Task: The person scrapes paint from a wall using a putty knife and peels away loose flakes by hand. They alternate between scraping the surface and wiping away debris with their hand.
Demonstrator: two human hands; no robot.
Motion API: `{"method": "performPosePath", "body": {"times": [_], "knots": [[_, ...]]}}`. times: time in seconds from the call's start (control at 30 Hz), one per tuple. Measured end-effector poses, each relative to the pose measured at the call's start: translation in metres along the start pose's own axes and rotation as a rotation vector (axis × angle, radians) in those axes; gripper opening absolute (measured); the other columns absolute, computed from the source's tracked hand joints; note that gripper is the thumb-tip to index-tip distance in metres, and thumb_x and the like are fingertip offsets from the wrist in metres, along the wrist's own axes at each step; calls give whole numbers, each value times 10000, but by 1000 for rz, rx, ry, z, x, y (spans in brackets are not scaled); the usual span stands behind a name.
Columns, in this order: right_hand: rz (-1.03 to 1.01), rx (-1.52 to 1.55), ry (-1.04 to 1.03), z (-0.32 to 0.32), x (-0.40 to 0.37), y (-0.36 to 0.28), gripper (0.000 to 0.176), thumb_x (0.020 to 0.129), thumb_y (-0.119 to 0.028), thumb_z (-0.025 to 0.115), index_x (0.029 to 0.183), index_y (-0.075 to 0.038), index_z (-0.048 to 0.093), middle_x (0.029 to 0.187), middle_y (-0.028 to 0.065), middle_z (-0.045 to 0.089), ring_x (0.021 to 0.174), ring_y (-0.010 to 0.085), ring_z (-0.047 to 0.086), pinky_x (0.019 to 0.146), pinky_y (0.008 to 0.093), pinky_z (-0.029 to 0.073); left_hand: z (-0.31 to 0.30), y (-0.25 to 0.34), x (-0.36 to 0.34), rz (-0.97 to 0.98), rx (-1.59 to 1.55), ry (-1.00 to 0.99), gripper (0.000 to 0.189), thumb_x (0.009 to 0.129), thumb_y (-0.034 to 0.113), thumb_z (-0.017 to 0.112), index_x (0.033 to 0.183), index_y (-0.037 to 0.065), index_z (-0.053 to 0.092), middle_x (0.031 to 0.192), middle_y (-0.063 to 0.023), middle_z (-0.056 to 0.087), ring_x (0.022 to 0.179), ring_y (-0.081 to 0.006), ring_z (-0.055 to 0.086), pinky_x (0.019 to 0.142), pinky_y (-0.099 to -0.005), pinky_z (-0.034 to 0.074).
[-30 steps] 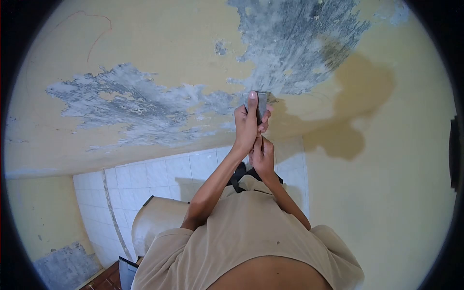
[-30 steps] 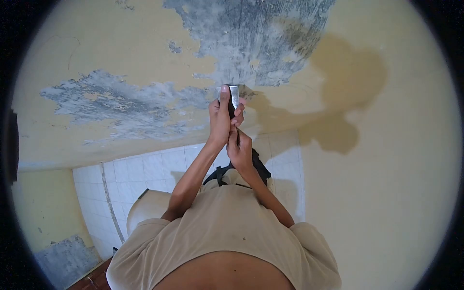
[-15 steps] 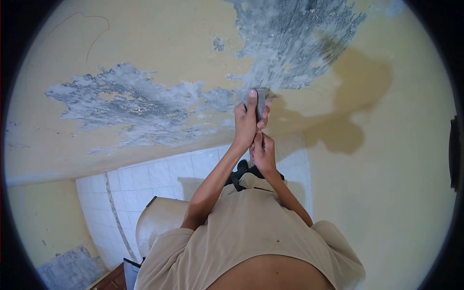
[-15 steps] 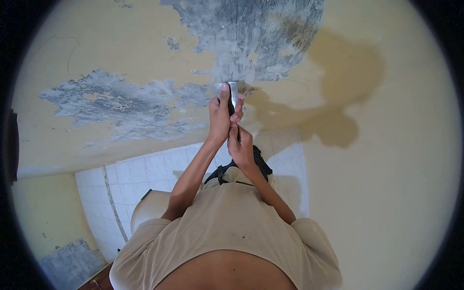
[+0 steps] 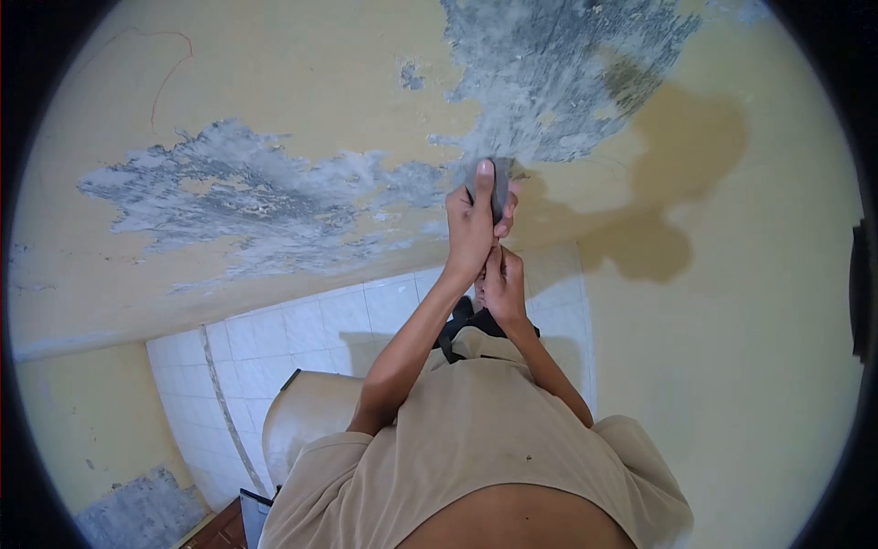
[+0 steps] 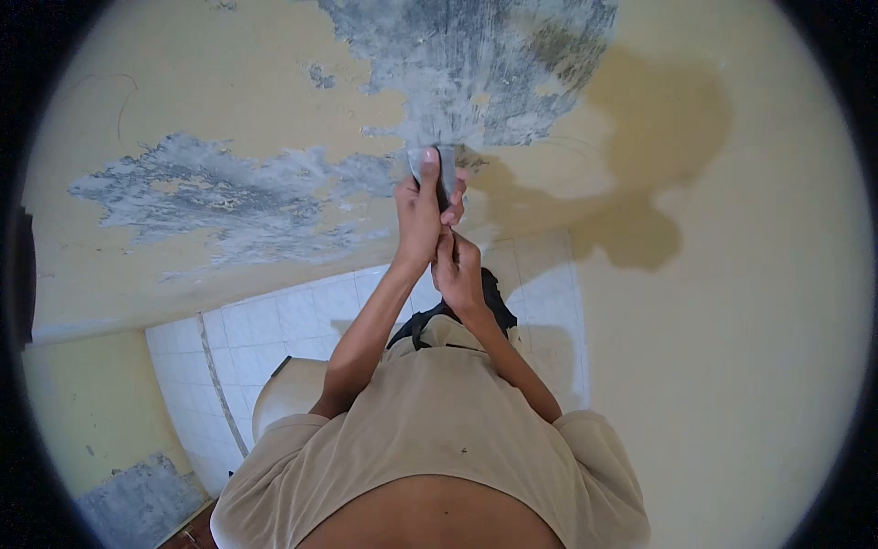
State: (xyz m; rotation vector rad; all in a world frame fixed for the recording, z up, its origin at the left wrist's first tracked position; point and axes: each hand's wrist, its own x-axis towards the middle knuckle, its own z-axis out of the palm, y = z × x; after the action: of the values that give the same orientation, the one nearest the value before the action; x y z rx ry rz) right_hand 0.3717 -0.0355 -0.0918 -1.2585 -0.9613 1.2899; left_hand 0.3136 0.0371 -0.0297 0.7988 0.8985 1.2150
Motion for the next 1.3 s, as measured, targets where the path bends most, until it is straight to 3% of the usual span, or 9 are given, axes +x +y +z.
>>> {"method": "performPosePath", "body": {"times": [0.2,0.3,0.43,0.83,0.97,1.03,1.07,1.13,1.3], "knots": [[8,56,-4,4,-12,-11,440,1038,-330,368,728,-39,480,500,-20,428,381,70,400,369,250,303,3,15,-10,-26,29,9,577,980,508,461,845,-37,595,592,-18,492,411,-55,378,384,-210,272],[-133,-33,16,3,-3,-2,438,1039,-326,368,717,-47,468,497,-17,432,378,68,405,364,247,305,1,10,-6,5,-6,14,575,980,512,460,829,-26,599,578,-10,490,408,-51,389,380,-207,274],[61,89,-18,8,-10,-11,442,1040,-318,370,700,-51,463,493,-12,432,373,70,392,360,249,295,0,15,-1,-11,17,22,585,975,524,462,811,-21,597,573,-9,486,410,-51,391,381,-209,279],[-23,57,-5,2,-5,0,458,1048,-328,345,695,-52,441,479,-12,408,348,68,383,338,241,296,-1,-1,1,-5,29,15,604,968,534,470,796,-33,588,568,-19,491,404,-57,391,379,-215,287],[120,116,6,4,-14,1,445,1047,-322,356,706,-51,447,486,-13,414,360,64,391,343,238,292,-3,3,-7,-124,27,22,622,963,552,463,800,-36,586,570,-20,488,398,-58,391,370,-213,277],[-195,-78,-1,-1,-6,8,428,1048,-307,356,724,-46,457,501,-15,419,370,60,394,347,234,293,3,14,-12,-35,-4,32,618,961,552,467,805,-34,587,569,-20,487,398,-57,394,366,-211,276],[-205,-76,0,-1,-2,8,428,1048,-307,356,724,-46,457,501,-15,419,370,60,394,347,234,293,3,14,-11,-52,-8,32,613,964,549,463,807,-31,586,569,-18,485,400,-58,398,366,-211,277],[-28,90,-23,0,-5,10,410,1048,-294,354,742,-46,468,512,-21,416,377,58,394,355,233,299,-1,3,-6,-60,20,31,613,965,548,461,806,-31,586,570,-18,485,403,-58,401,369,-211,280],[-15,115,-23,1,-6,8,404,1048,-310,360,757,-47,458,507,-27,399,369,56,374,347,233,293,-7,-3,0,-52,0,-38,568,977,518,460,897,-32,578,623,-18,497,430,-57,400,393,-205,291]]}}
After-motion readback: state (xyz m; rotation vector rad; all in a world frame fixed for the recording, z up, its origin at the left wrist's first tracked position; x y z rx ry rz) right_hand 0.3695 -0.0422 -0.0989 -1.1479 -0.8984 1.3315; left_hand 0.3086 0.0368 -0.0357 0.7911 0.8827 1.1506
